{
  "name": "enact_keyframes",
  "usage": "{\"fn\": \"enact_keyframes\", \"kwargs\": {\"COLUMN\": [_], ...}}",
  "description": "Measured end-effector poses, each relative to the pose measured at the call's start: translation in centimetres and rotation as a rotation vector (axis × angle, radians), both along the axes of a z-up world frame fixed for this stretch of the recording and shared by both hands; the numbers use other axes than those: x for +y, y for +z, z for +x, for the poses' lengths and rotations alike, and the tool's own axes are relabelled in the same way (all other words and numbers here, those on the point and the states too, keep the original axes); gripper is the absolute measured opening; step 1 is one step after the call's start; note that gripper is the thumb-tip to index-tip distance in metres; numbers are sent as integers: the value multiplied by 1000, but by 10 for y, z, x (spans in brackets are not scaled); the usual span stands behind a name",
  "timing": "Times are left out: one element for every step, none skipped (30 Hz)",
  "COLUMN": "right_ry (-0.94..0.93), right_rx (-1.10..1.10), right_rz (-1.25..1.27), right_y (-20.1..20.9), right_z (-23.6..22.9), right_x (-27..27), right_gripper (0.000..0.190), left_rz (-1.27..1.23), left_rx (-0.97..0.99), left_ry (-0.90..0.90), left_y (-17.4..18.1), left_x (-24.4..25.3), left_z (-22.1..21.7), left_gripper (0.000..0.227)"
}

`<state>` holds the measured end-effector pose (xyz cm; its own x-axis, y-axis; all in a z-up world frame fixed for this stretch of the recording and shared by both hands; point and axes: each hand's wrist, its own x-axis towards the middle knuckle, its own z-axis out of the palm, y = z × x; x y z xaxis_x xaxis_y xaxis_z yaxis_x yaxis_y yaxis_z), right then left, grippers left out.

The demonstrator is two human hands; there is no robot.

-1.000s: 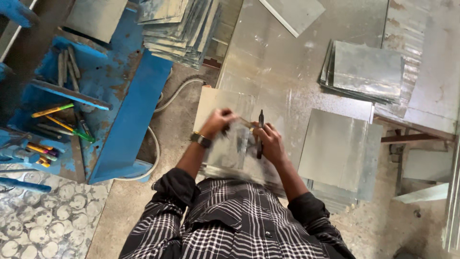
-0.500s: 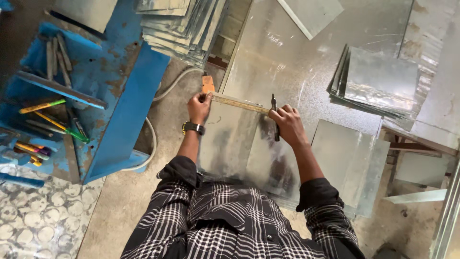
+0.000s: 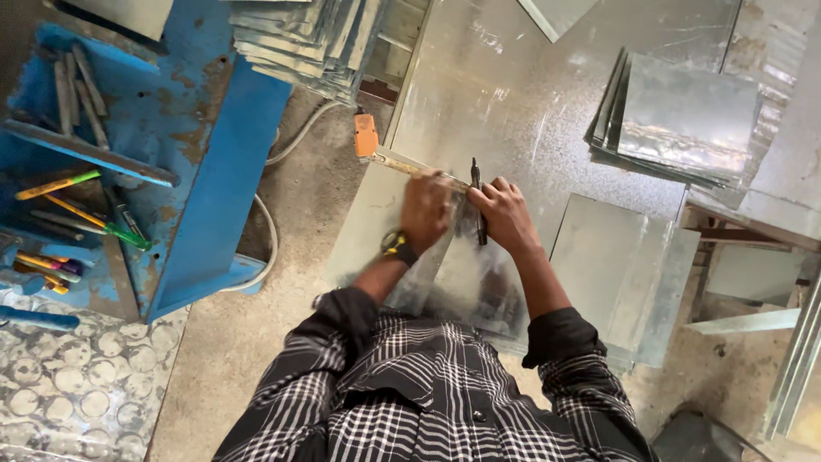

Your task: The person uses a metal ruler and a black marker to draw straight lines on multiple rectangular metal sheets. They repeatedly pick up a sheet, align the ruler, draw a line, and then place the sheet back into a stack or onto the workbench. The process is repeated for several sheets in a consistent sequence.

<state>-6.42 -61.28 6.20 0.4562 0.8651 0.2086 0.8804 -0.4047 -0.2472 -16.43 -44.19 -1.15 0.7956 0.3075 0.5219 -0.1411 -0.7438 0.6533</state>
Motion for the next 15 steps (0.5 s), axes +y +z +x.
{"fn": "enact_keyframes", "kwargs": {"right_ry": [-8,-16,-27,-31,-37,-44,-49,-53,-57,-73,-85,-98,-114,-131,-146], "right_rx": [12,23,32,53,80,106,126,146,165,153,140,127,117,108,96], "right_rz": [-13,-27,-39,-31,-24,-17,-17,-18,-19,-13,-7,0,-17,-35,-50], "right_y": [0,1,1,2,1,1,-1,-2,-4,-5,-7,-8,-8,-6,-5], "right_z": [-2,-4,-4,-4,-8,-10,-12,-13,-13,-14,-14,-15,-13,-11,-8], "right_x": [0,0,0,-1,-3,-5,-7,-8,-10,-12,-13,-15,-17,-22,-25], "right_gripper": [27,29,31,30,29,28,29,29,30,30,31,31,30,29,28], "left_rz": [65,130,144,159,172,187,203,219,209,199,190,212,235,257,276], "left_rx": [17,33,55,78,105,114,126,139,146,153,158,153,146,140,149], "left_ry": [3,6,6,5,1,10,17,25,20,15,13,-21,-53,-86,-122], "left_y": [-3,-6,-8,-10,-10,-10,-10,-10,-11,-12,-13,-14,-14,-14,-12], "left_x": [-10,-15,-17,-16,-17,-17,-16,-16,-17,-18,-18,-18,-17,-17,-17], "left_z": [5,7,8,8,7,8,7,6,5,3,3,3,3,2,3], "left_gripper": [30,31,32,34,35,34,32,31,30,29,28,30,32,34,35]}}
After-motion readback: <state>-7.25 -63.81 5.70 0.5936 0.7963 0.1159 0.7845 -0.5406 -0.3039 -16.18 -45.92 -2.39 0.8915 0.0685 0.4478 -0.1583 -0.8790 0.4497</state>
